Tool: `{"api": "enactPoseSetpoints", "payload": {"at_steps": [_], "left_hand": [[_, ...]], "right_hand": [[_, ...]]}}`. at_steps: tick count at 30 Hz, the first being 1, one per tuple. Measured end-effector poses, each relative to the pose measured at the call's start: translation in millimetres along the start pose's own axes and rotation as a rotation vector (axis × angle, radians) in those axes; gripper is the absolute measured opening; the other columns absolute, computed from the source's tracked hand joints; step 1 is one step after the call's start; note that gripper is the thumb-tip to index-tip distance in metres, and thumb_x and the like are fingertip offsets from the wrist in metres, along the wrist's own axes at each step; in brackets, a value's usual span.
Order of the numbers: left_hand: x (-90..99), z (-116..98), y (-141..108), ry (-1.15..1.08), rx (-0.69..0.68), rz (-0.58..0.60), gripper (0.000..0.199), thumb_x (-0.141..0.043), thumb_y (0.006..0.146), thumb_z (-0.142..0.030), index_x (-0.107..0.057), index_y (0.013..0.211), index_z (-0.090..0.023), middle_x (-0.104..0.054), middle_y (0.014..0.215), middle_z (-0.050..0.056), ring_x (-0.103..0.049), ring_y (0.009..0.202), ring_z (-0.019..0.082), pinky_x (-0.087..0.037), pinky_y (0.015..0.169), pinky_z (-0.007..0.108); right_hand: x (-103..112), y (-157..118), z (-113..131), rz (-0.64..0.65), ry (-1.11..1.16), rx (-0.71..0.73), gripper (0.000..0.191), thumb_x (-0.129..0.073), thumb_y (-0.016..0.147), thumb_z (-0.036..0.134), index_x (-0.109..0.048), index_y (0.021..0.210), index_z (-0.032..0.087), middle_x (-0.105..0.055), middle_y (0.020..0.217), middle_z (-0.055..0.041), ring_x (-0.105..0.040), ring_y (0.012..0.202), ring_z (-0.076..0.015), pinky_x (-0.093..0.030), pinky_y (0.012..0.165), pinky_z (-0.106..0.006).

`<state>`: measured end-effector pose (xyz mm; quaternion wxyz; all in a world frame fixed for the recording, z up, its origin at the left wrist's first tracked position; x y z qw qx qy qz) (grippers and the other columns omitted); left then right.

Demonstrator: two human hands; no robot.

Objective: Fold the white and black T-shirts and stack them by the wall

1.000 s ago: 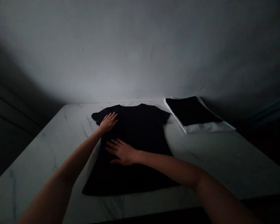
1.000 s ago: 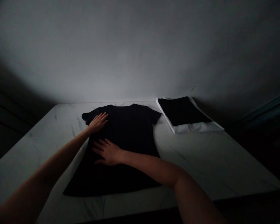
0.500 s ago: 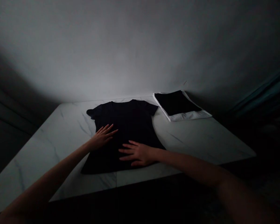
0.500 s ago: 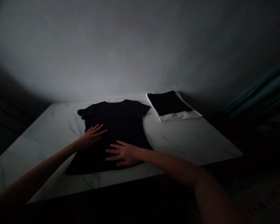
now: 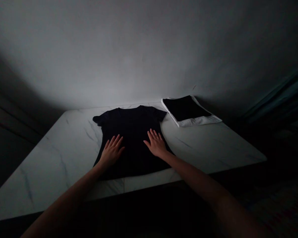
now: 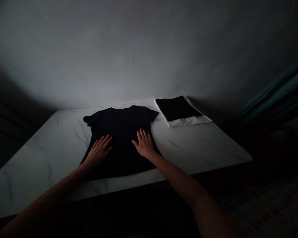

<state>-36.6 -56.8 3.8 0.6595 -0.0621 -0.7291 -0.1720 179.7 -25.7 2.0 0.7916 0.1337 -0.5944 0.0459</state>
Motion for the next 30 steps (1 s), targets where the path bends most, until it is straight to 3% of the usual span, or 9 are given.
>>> {"api": "enactPoseSetpoints", "payload": {"at_steps": [3,7,10,13,17,22,26,28,30], "left_hand": [[18.0,41.8,-56.0,0.039,0.066,-0.081,0.057,-0.037,0.097,-0.044,-0.040,0.148,-0.019,-0.044,0.154,0.015,-0.035,0.145,0.034,-0.033,0.113,0.054],[49.0,73.9,-103.8,0.051,0.259,-0.156,0.051,-0.045,0.093,-0.047,-0.049,0.134,-0.016,-0.066,0.122,0.018,-0.059,0.117,0.035,-0.046,0.094,0.050],[55.1,70.1,-111.9,-0.049,0.332,-0.118,0.041,-0.042,0.093,-0.043,-0.050,0.125,-0.018,-0.070,0.088,0.008,-0.067,0.091,0.030,-0.048,0.079,0.042],[52.9,60.7,-110.0,-0.227,0.320,-0.072,0.033,-0.040,0.091,-0.039,-0.048,0.117,-0.021,-0.062,0.070,0.000,-0.065,0.069,0.023,-0.046,0.066,0.033],[49.7,69.1,-114.9,-0.349,0.368,-0.004,0.024,-0.042,0.087,-0.040,-0.048,0.106,-0.025,-0.058,0.064,-0.004,-0.061,0.057,0.019,-0.042,0.057,0.027],[43.3,80.5,-126.1,-0.355,0.394,0.151,0.018,-0.043,0.087,-0.036,-0.051,0.099,-0.026,-0.062,0.068,-0.003,-0.064,0.061,0.018,-0.045,0.060,0.028],[53.5,67.9,-118.9,-0.136,0.314,0.151,0.019,-0.050,0.086,-0.029,-0.060,0.101,-0.025,-0.067,0.087,0.004,-0.067,0.080,0.023,-0.052,0.072,0.035],[59.5,43.4,-101.4,-0.036,0.222,0.072,0.023,-0.054,0.085,-0.027,-0.065,0.106,-0.024,-0.068,0.103,0.009,-0.066,0.094,0.027,-0.053,0.083,0.040],[54.7,6.0,-78.2,-0.052,0.085,0.004,0.034,-0.053,0.089,-0.028,-0.063,0.121,-0.025,-0.064,0.123,0.011,-0.061,0.113,0.029,-0.051,0.096,0.044]], "right_hand": [[13.0,-53.7,-40.3,-0.083,-0.030,-0.017,0.065,-0.034,0.100,0.051,-0.040,0.151,0.011,-0.032,0.159,-0.0188,-0.029,0.148,-0.0324,-0.024,0.118,-0.056],[41.4,-99.9,-74.2,-0.250,0.002,-0.056,0.050,-0.032,0.101,0.041,-0.055,0.135,0.011,-0.060,0.133,-0.0214,-0.056,0.124,-0.0310,-0.045,0.101,-0.050],[51.3,-113.8,-75.8,-0.310,-0.021,-0.097,0.042,-0.034,0.101,0.039,-0.062,0.120,0.014,-0.070,0.104,-0.0178,-0.065,0.097,-0.0283,-0.050,0.087,-0.045],[49.8,-117.1,-70.7,-0.288,-0.005,-0.106,0.038,-0.033,0.102,0.037,-0.061,0.119,0.016,-0.071,0.102,-0.0156,-0.068,0.090,-0.0258,-0.053,0.078,-0.038],[50.4,-119.6,-86.5,-0.276,0.000,-0.161,0.035,-0.033,0.103,0.038,-0.059,0.118,0.020,-0.072,0.107,-0.0134,-0.070,0.088,-0.0248,-0.053,0.067,-0.034],[51.8,-125.6,-104.8,-0.201,-0.040,-0.161,0.030,-0.035,0.102,0.035,-0.060,0.113,0.024,-0.073,0.107,-0.0103,-0.070,0.084,-0.0245,-0.053,0.063,-0.034],[57.6,-119.4,-85.7,-0.136,-0.174,-0.178,0.029,-0.040,0.098,0.027,-0.063,0.114,0.018,-0.069,0.107,-0.0177,-0.067,0.092,-0.0308,-0.054,0.074,-0.043],[56.6,-106.4,-53.1,-0.132,-0.168,-0.137,0.034,-0.043,0.097,0.025,-0.061,0.124,0.014,-0.064,0.120,-0.0229,-0.062,0.108,-0.0355,-0.051,0.087,-0.051],[46.3,-89.1,-7.6,-0.109,-0.072,-0.040,0.043,-0.045,0.098,0.026,-0.053,0.138,0.014,-0.052,0.141,-0.0229,-0.050,0.129,-0.0370,-0.045,0.102,-0.054]]}}
Point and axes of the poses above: each hand's wrist, its own y-axis towards the middle knuckle, its own x-axis out of the back of the hand, z = x × y, the point moved 10 cm from there along y, towards the middle knuckle
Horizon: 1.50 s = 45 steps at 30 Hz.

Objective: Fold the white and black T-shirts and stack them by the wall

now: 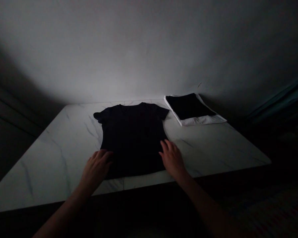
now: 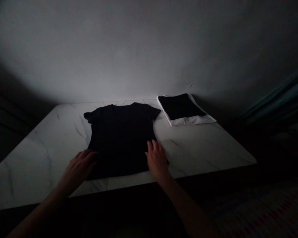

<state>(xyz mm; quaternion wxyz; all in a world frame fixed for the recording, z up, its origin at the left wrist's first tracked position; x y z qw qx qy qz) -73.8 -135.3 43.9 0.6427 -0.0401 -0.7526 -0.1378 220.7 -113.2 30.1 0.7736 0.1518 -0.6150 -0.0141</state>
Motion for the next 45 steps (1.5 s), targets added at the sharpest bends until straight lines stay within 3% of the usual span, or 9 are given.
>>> {"api": "enactPoseSetpoints", "payload": {"at_steps": [4,8,12,15,18,22,29,35,45], "left_hand": [[-38.3,-60.2,21.0,-0.065,-0.219,-0.005,0.054,-0.043,0.098,-0.034,-0.038,0.152,-0.028,-0.035,0.160,0.010,-0.031,0.147,0.031,-0.033,0.116,0.054],[-60.1,-61.5,-13.5,-0.114,-0.341,0.245,0.063,-0.050,0.096,-0.047,-0.031,0.154,-0.038,-0.020,0.165,0.007,-0.015,0.151,0.040,-0.022,0.115,0.068],[-22.7,-72.5,-65.0,-0.476,-0.616,0.696,0.060,-0.061,0.089,-0.048,-0.041,0.146,-0.050,-0.035,0.159,-0.003,-0.030,0.148,0.033,-0.032,0.116,0.057],[0.9,-79.4,-26.4,-0.658,-0.517,0.845,0.042,-0.049,0.096,-0.037,-0.056,0.137,-0.046,-0.063,0.137,-0.005,-0.061,0.124,0.021,-0.051,0.102,0.038],[-3.8,-79.8,78.5,-0.531,-0.340,0.557,0.038,-0.042,0.096,-0.024,-0.070,0.121,-0.032,-0.075,0.116,0.000,-0.071,0.105,0.018,-0.054,0.094,0.030],[-33.7,-52.7,176.4,-0.293,-0.110,0.168,0.047,-0.036,0.095,-0.019,-0.058,0.137,-0.018,-0.061,0.139,0.013,-0.054,0.132,0.027,-0.039,0.113,0.046],[-62.1,51.3,186.1,0.124,0.189,-0.118,0.065,-0.033,0.099,-0.049,-0.044,0.147,-0.007,-0.039,0.154,0.024,-0.032,0.145,0.042,-0.028,0.115,0.060],[-73.4,46.1,233.0,0.129,0.087,-0.108,0.065,-0.029,0.100,-0.046,-0.038,0.151,-0.007,-0.035,0.157,0.020,-0.032,0.147,0.034,-0.028,0.118,0.051],[-71.9,119.0,279.6,0.137,0.253,0.042,0.059,-0.027,0.101,-0.040,-0.035,0.154,-0.015,-0.030,0.162,0.011,-0.024,0.150,0.031,-0.023,0.120,0.052]], "right_hand": [[-30.1,12.7,73.3,0.154,0.152,0.164,0.058,-0.047,0.100,0.036,-0.038,0.153,0.017,-0.024,0.163,-0.0165,-0.024,0.149,-0.0339,-0.026,0.118,-0.057],[-31.7,-19.7,82.8,0.394,0.303,0.405,0.060,-0.055,0.096,0.049,-0.039,0.152,0.034,-0.020,0.165,-0.0055,-0.012,0.152,-0.0336,-0.012,0.120,-0.064],[-5.9,-47.8,73.6,0.725,0.637,0.647,0.032,-0.052,0.099,0.044,-0.064,0.129,0.040,-0.056,0.145,0.0039,-0.033,0.146,-0.0227,-0.023,0.121,-0.051],[1.1,18.6,65.8,0.605,0.794,0.480,0.036,-0.044,0.103,0.043,-0.070,0.123,0.029,-0.071,0.125,-0.0013,-0.059,0.127,-0.0191,-0.044,0.110,-0.040],[-12.3,112.7,64.7,0.247,0.599,0.292,0.038,-0.041,0.103,0.032,-0.065,0.131,0.022,-0.066,0.132,-0.0088,-0.059,0.127,-0.0215,-0.044,0.110,-0.042],[-58.7,174.8,68.2,0.159,0.219,0.222,0.047,-0.045,0.102,0.029,-0.049,0.147,0.015,-0.036,0.157,-0.0149,-0.033,0.147,-0.0256,-0.029,0.119,-0.045],[-81.9,190.4,-6.6,0.146,-0.010,-0.050,0.069,-0.036,0.103,0.049,-0.035,0.153,0.003,-0.023,0.160,-0.0244,-0.021,0.150,-0.0339,-0.020,0.121,-0.050],[-101.8,243.3,5.3,0.201,0.001,0.002,0.072,-0.029,0.103,0.049,-0.028,0.154,-0.002,-0.021,0.161,-0.0235,-0.019,0.151,-0.0314,-0.016,0.122,-0.045],[-121.5,321.2,-28.3,0.293,-0.072,-0.064,0.073,-0.019,0.103,0.054,-0.022,0.158,0.005,-0.015,0.165,-0.0151,-0.014,0.153,-0.0255,-0.009,0.123,-0.040]]}}
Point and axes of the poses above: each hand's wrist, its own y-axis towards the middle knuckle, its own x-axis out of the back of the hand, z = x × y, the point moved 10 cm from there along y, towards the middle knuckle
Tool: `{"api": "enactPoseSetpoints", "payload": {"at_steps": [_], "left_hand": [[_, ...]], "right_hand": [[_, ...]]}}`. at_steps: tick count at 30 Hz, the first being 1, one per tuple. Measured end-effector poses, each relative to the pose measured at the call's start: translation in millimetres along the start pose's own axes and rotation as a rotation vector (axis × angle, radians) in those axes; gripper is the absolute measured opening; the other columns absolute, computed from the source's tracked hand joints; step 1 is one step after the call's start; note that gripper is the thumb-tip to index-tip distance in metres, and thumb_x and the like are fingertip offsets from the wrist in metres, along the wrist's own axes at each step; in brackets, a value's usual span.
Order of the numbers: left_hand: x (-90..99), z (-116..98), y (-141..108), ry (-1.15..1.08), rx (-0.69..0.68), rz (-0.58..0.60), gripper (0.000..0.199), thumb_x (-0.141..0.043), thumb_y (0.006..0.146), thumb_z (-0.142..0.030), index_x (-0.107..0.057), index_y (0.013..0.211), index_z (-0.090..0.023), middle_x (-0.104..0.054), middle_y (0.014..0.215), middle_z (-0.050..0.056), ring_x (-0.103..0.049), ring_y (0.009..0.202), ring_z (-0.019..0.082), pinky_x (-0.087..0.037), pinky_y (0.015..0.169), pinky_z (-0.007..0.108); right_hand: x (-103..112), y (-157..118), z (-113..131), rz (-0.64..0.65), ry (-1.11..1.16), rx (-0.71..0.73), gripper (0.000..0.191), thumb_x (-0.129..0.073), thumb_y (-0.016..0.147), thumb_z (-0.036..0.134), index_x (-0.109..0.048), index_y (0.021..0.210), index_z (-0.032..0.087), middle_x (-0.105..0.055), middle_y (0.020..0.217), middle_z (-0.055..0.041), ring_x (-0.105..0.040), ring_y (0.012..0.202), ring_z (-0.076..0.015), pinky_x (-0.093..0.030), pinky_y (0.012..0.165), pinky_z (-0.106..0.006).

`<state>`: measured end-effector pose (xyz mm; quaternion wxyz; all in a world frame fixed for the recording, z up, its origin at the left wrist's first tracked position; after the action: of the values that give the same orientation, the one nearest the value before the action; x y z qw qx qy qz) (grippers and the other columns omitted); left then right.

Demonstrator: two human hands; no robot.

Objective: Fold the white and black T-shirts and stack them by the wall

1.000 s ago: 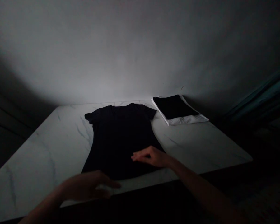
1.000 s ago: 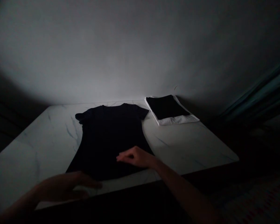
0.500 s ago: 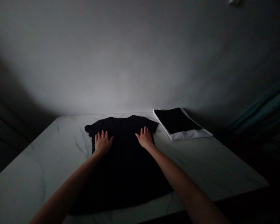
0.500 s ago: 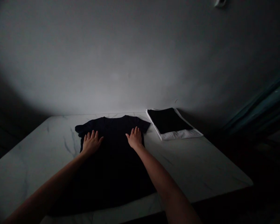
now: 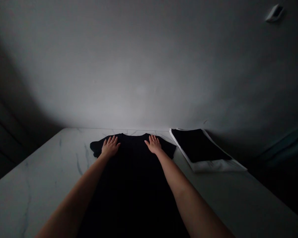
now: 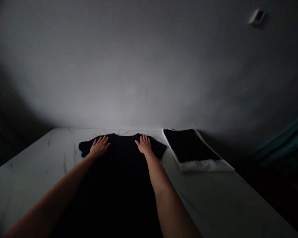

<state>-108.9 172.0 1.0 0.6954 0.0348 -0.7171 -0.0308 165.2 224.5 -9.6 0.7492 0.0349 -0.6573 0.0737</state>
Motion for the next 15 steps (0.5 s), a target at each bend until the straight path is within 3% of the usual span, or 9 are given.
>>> {"api": "enactPoseSetpoints", "payload": {"at_steps": [5,9,12,15], "left_hand": [[6.3,19.0,3.2,-0.012,0.016,-0.049,0.054,-0.031,0.101,-0.040,-0.036,0.154,-0.027,-0.031,0.162,0.007,-0.025,0.150,0.032,-0.025,0.117,0.055],[10.2,17.9,2.0,-0.034,0.054,-0.058,0.053,-0.032,0.101,-0.039,-0.040,0.152,-0.028,-0.033,0.161,0.009,-0.027,0.148,0.036,-0.022,0.116,0.060],[18.6,7.1,5.0,-0.003,0.129,-0.090,0.053,-0.033,0.100,-0.035,-0.048,0.148,-0.018,-0.039,0.157,0.016,-0.030,0.147,0.037,-0.018,0.118,0.057],[25.4,-13.8,11.0,-0.044,0.110,-0.143,0.055,-0.032,0.100,-0.033,-0.045,0.148,-0.009,-0.040,0.156,0.018,-0.030,0.147,0.033,-0.018,0.121,0.048]], "right_hand": [[0.8,5.3,-11.8,-0.031,0.003,-0.017,0.064,-0.016,0.104,0.051,-0.024,0.159,0.018,-0.016,0.166,-0.0062,-0.015,0.153,-0.0221,-0.011,0.122,-0.043],[8.4,5.8,-13.0,-0.082,-0.031,-0.092,0.062,-0.020,0.104,0.049,-0.033,0.156,0.017,-0.022,0.164,-0.0119,-0.021,0.151,-0.0270,-0.014,0.121,-0.048],[21.7,10.1,11.7,-0.196,-0.068,-0.057,0.059,-0.024,0.105,0.043,-0.043,0.150,0.011,-0.030,0.161,-0.0156,-0.025,0.149,-0.0289,-0.013,0.121,-0.047],[16.1,15.5,49.0,-0.171,-0.070,0.112,0.055,-0.025,0.105,0.038,-0.044,0.150,0.013,-0.031,0.161,-0.0110,-0.023,0.150,-0.0236,-0.011,0.122,-0.042]]}}
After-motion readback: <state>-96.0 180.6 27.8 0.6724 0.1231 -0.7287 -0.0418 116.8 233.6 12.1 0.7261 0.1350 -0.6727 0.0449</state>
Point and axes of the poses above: each hand's wrist, its own y-axis towards the middle knuckle, its own x-axis out of the back of the hand, z = x × y, the point moved 10 cm from there along y, towards the middle knuckle
